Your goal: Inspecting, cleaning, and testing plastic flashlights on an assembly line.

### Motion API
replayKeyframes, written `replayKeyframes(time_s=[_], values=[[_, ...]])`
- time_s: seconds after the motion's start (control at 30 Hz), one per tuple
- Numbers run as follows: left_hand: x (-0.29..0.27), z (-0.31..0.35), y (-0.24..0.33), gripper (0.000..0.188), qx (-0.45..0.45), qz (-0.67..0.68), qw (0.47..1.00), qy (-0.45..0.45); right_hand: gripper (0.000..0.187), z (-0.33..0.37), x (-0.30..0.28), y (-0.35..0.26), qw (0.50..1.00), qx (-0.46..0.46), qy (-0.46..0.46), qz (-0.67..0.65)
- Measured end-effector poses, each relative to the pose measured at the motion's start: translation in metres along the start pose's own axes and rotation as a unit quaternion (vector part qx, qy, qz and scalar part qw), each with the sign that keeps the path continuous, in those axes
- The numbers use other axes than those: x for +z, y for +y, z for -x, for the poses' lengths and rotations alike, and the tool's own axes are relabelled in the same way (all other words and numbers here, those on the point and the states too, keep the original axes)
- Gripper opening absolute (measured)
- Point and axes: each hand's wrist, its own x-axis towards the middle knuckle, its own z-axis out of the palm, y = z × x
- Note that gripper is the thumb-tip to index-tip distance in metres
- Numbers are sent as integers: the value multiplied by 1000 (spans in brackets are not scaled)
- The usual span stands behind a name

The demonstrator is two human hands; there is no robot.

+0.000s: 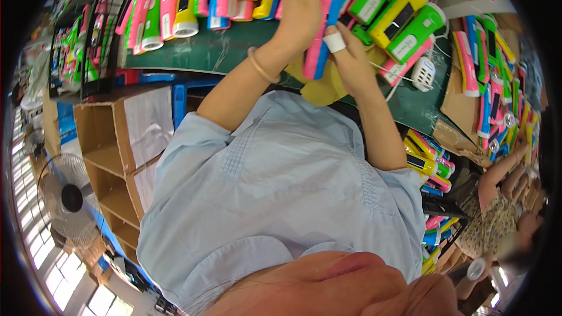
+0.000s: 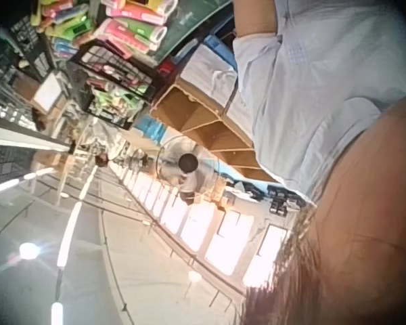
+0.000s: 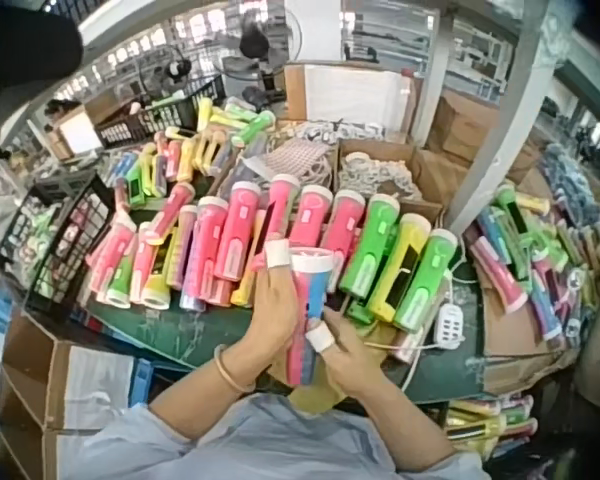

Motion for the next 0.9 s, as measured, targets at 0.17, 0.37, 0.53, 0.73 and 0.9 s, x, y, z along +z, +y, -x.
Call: replayKeyframes(time_s=[0.17, 0.37, 0.53, 0.73, 0.9], values=[[-10, 12, 13, 46, -87, 91, 985, -121, 49, 6, -61, -20, 950, 141, 71, -271], [-49, -13, 43, 25, -33, 86, 989, -112, 22, -13, -358, -66, 775, -188, 588, -137], [-105, -38, 47, 26, 236, -306, 919, 77, 26, 4, -141, -93, 895, -189, 363, 176], [-189, -98, 10, 36, 70, -678, 712, 165, 12, 20, -13, 13, 842, -293, -22, 452], [-221, -120, -9, 35, 84, -725, 669, 136, 9, 12, -8, 41, 849, -286, -69, 439]])
